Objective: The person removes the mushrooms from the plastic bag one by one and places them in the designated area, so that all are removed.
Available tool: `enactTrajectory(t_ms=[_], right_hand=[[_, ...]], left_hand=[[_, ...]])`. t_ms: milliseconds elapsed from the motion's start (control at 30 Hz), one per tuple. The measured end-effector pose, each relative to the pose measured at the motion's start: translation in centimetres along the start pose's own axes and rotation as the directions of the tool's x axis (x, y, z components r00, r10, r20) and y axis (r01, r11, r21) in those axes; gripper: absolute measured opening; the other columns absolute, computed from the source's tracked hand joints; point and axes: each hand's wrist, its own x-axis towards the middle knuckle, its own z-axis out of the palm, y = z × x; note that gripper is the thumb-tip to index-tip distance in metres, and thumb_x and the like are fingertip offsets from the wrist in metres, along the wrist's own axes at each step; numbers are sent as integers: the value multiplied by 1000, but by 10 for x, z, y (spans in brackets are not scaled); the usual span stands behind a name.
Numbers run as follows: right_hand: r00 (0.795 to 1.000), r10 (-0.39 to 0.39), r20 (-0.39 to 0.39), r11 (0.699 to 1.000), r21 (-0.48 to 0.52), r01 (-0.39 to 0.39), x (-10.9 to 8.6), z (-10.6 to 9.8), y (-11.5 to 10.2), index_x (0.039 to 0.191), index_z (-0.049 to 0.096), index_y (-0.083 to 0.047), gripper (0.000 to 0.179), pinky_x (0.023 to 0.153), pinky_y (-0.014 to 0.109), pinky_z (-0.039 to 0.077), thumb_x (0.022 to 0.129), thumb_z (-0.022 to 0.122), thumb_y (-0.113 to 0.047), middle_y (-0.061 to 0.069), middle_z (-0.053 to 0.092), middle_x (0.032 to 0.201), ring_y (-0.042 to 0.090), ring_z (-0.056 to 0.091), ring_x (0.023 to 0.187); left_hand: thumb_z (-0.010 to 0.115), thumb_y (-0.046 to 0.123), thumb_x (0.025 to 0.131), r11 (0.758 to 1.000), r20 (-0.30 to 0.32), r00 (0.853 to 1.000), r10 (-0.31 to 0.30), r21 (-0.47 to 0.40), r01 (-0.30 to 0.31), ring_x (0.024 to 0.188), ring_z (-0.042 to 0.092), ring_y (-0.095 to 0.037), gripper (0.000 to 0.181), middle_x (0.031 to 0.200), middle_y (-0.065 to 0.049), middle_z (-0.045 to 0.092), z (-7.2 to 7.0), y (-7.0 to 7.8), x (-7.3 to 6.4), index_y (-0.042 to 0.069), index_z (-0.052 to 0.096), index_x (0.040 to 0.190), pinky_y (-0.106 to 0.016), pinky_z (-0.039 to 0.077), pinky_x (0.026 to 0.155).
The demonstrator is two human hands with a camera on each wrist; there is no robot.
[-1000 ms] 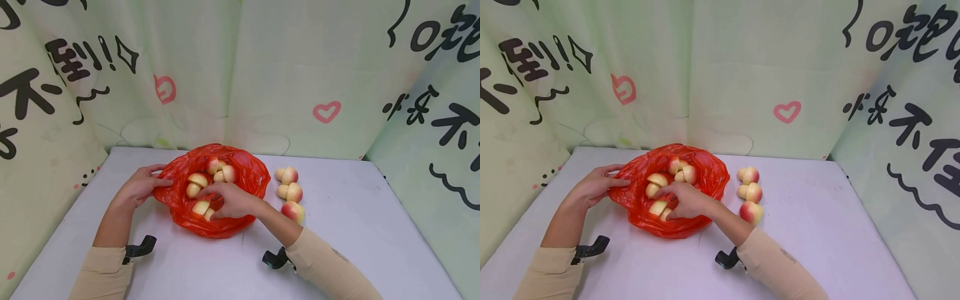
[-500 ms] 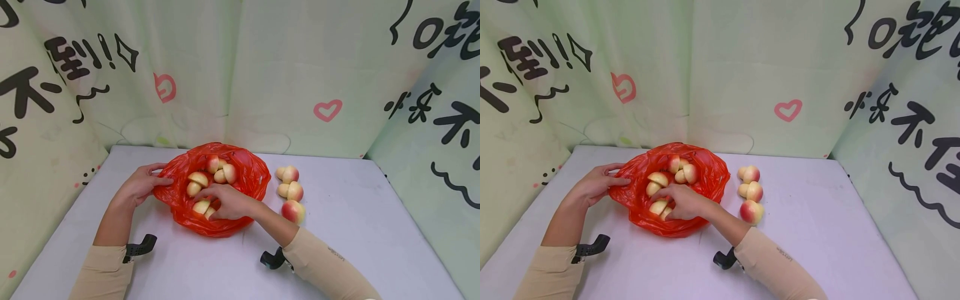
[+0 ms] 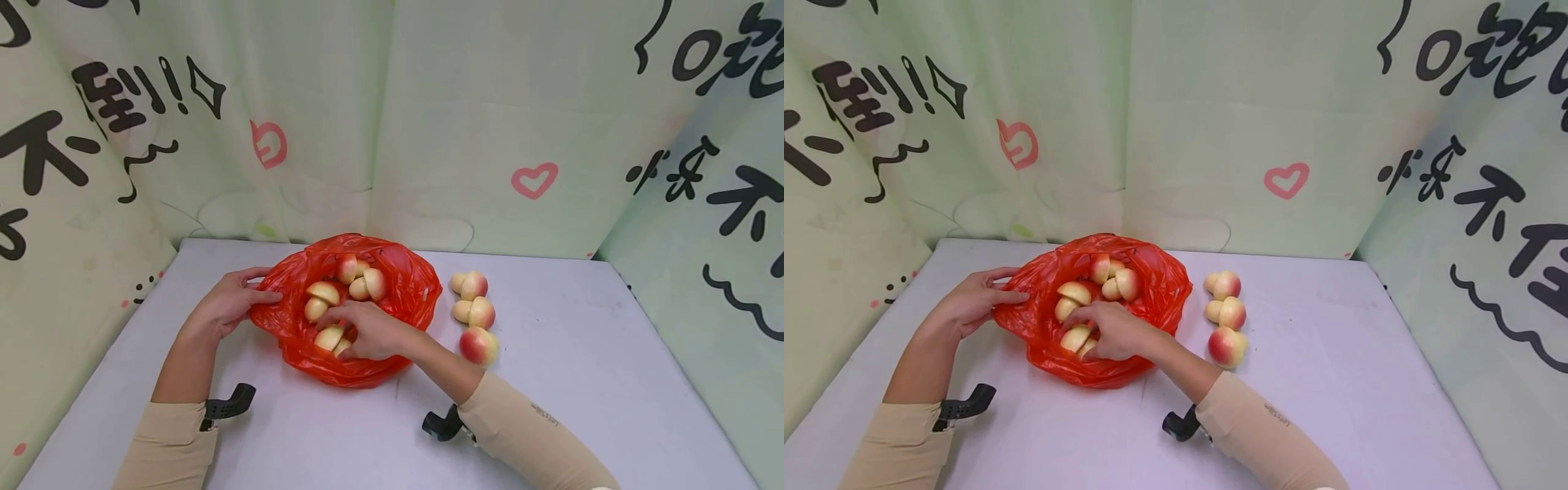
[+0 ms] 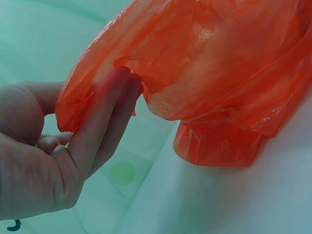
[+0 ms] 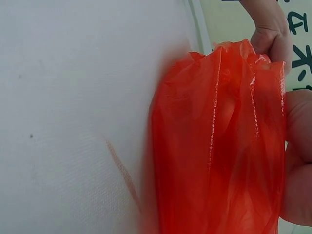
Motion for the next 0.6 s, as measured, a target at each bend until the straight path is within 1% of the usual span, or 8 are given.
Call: enactTrajectory(t_ms=[133,333,500,600], right_hand=[[1000,11,-8,1000,-9,-11,1,1,1,132,67,-23,51,87,19,54,86,86,-14,-3,64,129,12,58,109],[1000,9,-24,1000,-17,-9,2,3,1,131,67,-22,50,85,20,53,85,86,-12,-2,64,129,13,58,109],[999,-5,-35,999,-50,3,2,4,2,129,67,-23,49,85,22,52,85,86,-13,-1,64,130,16,57,112],[999,-7,-42,999,-52,5,2,2,2,130,68,-23,49,87,23,53,85,86,-11,-1,64,132,17,56,117]], left_hand=[[70,20,100,1000,0,1000,2,2,-2,92,71,-13,77,154,-26,47,1,1,0,6,28,164,-28,63,84],[69,17,100,1000,-3,1000,3,-4,-3,91,72,-13,75,152,-26,48,2,2,-1,5,30,163,-28,63,84],[70,17,100,1000,-6,1000,6,-2,-6,91,72,-13,74,152,-26,48,1,2,-1,5,32,162,-28,63,84],[70,18,100,1000,-5,1000,6,-1,-6,91,72,-13,74,152,-26,48,1,2,-1,5,31,162,-29,63,84]])
